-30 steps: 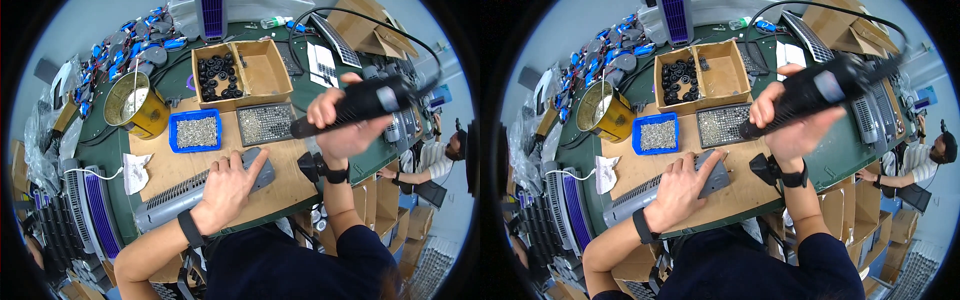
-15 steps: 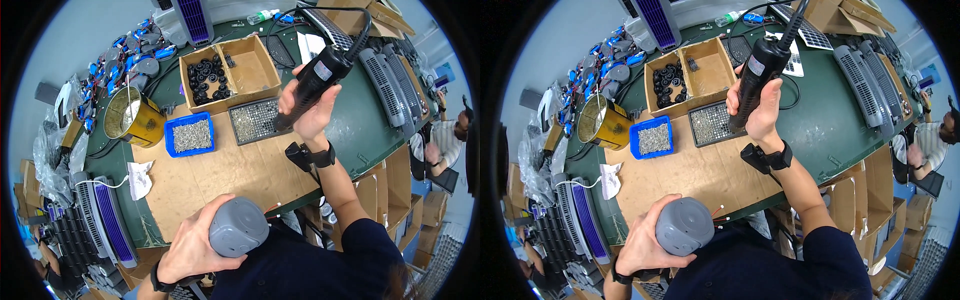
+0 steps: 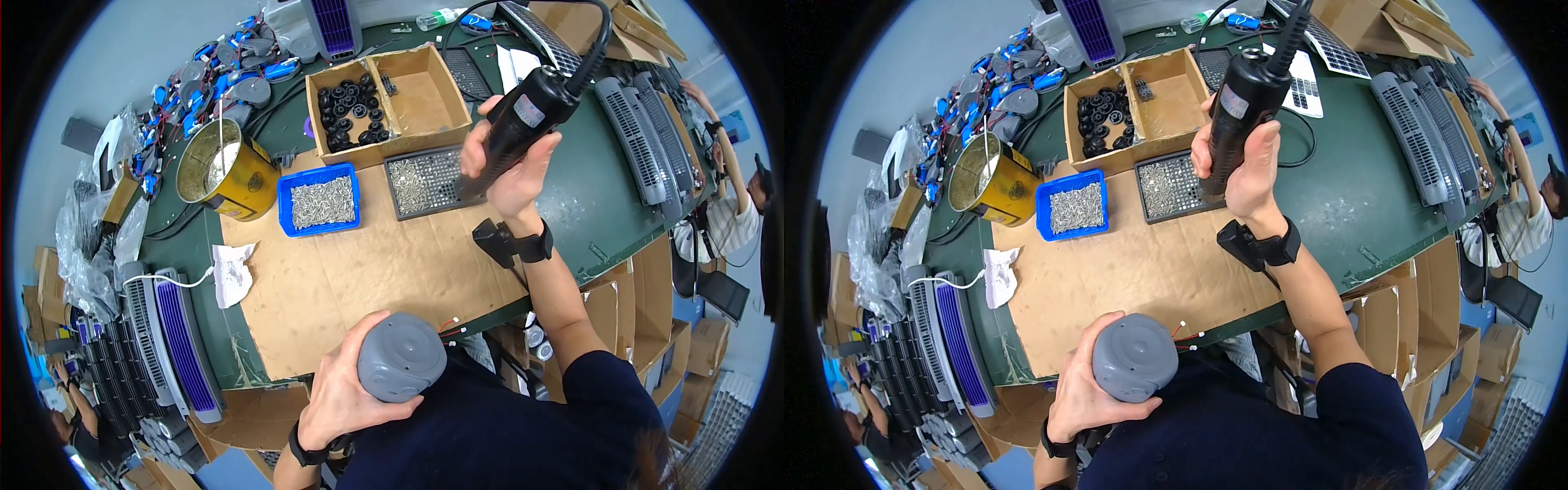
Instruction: The person assembles a portable fan by placing a fan blade into the housing, inserting a rubber grommet, and connecting a battery pack to the internal wiring. They then snap a purple grille onto the housing and secure the end cap by driving screws with a power screwdriver.
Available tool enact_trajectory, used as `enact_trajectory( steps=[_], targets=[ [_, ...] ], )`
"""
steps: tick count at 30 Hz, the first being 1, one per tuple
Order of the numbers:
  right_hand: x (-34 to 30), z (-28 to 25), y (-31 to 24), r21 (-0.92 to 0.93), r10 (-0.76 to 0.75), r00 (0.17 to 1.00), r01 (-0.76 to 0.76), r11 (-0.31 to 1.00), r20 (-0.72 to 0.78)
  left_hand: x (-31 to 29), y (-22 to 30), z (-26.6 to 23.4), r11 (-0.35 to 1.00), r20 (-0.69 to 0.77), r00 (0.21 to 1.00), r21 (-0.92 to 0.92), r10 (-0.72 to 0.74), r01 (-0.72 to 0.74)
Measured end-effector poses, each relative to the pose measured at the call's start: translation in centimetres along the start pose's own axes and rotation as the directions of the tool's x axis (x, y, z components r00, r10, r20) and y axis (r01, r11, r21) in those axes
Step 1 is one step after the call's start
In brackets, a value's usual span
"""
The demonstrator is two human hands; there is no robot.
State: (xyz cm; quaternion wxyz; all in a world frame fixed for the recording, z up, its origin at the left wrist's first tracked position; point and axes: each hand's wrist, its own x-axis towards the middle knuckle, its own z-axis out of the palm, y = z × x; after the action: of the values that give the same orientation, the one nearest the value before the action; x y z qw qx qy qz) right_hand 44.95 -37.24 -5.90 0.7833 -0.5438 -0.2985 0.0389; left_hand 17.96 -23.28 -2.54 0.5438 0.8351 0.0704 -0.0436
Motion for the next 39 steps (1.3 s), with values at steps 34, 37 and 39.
enact_trajectory(
  steps=[34, 37, 39],
  targets=[
    [0.5, 0.1, 0.3, 0.052, 0.016, 1.0, -0.016, 0.999, 0.004, 0.3, -0.2, 0.1, 0.999, 0.057, 0.998, -0.049, -0.012, 0.015],
    [0.5, 0.4, 0.2, 0.014, 0.001, 1.0, -0.002, 1.0, 0.02, 0.1, -0.2, 0.2, 0.998, 0.048, 0.999, -0.058, -0.024, 0.026],
    [0.4, 0.5, -0.1, 0.004, 0.013, 1.0, -0.013, 1.0, 0.003, 0.1, -0.4, 0.2, 0.999, 0.045, 0.999, -0.051, -0.011, 0.013]
  ],
)
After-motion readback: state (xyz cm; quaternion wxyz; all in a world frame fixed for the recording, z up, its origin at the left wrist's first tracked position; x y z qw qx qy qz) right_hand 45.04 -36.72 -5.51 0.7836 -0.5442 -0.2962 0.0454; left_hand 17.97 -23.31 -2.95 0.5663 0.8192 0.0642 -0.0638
